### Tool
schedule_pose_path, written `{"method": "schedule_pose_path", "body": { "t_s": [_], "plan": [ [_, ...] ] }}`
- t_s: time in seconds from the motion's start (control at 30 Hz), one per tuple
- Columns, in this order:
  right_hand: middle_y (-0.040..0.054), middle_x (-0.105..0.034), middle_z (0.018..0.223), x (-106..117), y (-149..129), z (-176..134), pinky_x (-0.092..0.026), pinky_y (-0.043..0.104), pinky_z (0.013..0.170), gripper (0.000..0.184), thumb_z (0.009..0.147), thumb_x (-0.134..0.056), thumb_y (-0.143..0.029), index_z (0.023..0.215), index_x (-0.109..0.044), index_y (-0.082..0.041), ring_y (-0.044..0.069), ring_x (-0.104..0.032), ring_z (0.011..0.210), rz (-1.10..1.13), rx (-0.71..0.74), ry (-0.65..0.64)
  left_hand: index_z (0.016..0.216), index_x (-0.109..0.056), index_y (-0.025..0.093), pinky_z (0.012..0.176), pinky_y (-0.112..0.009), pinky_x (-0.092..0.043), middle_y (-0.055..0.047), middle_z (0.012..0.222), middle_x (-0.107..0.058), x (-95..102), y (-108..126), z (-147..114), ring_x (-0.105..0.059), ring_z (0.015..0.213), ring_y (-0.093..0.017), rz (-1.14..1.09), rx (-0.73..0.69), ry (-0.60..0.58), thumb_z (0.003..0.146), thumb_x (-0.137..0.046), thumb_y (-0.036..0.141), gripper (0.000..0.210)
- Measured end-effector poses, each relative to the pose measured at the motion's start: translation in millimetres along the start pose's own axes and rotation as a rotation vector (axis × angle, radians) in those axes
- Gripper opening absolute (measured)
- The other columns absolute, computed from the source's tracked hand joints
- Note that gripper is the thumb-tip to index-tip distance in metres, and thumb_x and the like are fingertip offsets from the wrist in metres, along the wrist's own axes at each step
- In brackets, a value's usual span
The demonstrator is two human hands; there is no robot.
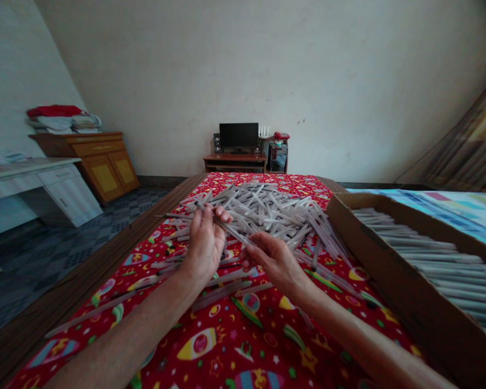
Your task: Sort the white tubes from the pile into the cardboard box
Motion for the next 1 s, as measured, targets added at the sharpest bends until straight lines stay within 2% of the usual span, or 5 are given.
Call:
{"method": "schedule_pose_path", "body": {
  "t_s": [0.17,0.43,0.57,0.9,1.0],
  "plan": [
    [-0.0014,-0.050,0.059,6,-16,-7,-0.030,0.019,0.050,0.020,0.086,-0.042,-0.027,0.073,-0.051,-0.015,0.008,-0.041,0.051,-0.493,0.152,0.128,0.070,-0.044,0.017,0.057,-0.019,-0.041,0.004,0.062,-0.041,-2.3,-5,-7,-0.042,0.054,-0.007,-0.032,0.009,0.005,0.085,-0.051,0.016,0.017],
    [-0.0022,-0.041,0.056,-3,-11,-13,-0.021,0.023,0.052,0.024,0.088,-0.033,-0.028,0.068,-0.041,-0.017,0.008,-0.032,0.050,-0.727,0.165,0.165,0.065,-0.037,0.017,0.044,-0.017,-0.029,0.007,0.055,-0.024,-5.7,-10,-16,-0.027,0.044,-0.006,-0.047,0.034,-0.016,0.084,-0.052,0.020,0.024],
    [-0.0022,-0.038,0.055,3,-2,-9,-0.022,0.023,0.052,0.030,0.087,-0.034,-0.032,0.061,-0.038,-0.017,0.009,-0.032,0.052,-0.617,0.085,0.174,0.063,-0.036,0.017,0.045,-0.018,-0.029,0.006,0.055,-0.026,-9.5,-9,-20,-0.027,0.046,-0.006,0.022,-0.044,-0.044,0.085,-0.052,0.023,0.027],
    [-0.0090,-0.021,0.047,-10,8,-6,-0.017,0.019,0.040,0.037,0.080,-0.044,-0.050,0.061,-0.033,-0.019,0.004,-0.018,0.040,0.071,-0.149,-0.102,0.064,-0.036,0.017,0.044,-0.017,-0.028,0.007,0.055,-0.024,-13.9,-8,-19,-0.026,0.045,-0.006,-0.006,-0.004,-0.071,0.083,-0.056,0.026,0.029],
    [-0.0074,-0.031,0.049,-12,-1,-7,-0.023,0.018,0.041,0.037,0.084,-0.040,-0.049,0.065,-0.039,-0.018,0.005,-0.025,0.041,0.065,-0.133,-0.172,0.064,-0.037,0.017,0.045,-0.017,-0.031,0.007,0.054,-0.026,-11.0,-9,-16,-0.029,0.045,-0.006,-0.016,0.035,-0.062,0.082,-0.056,0.024,0.028]
  ]
}}
Point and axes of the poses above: each hand's wrist, its own z-axis towards the middle knuckle, its own x-axis out of the back of the hand, y = z × x, the point moved 7 cm from there along z, towards the middle knuckle
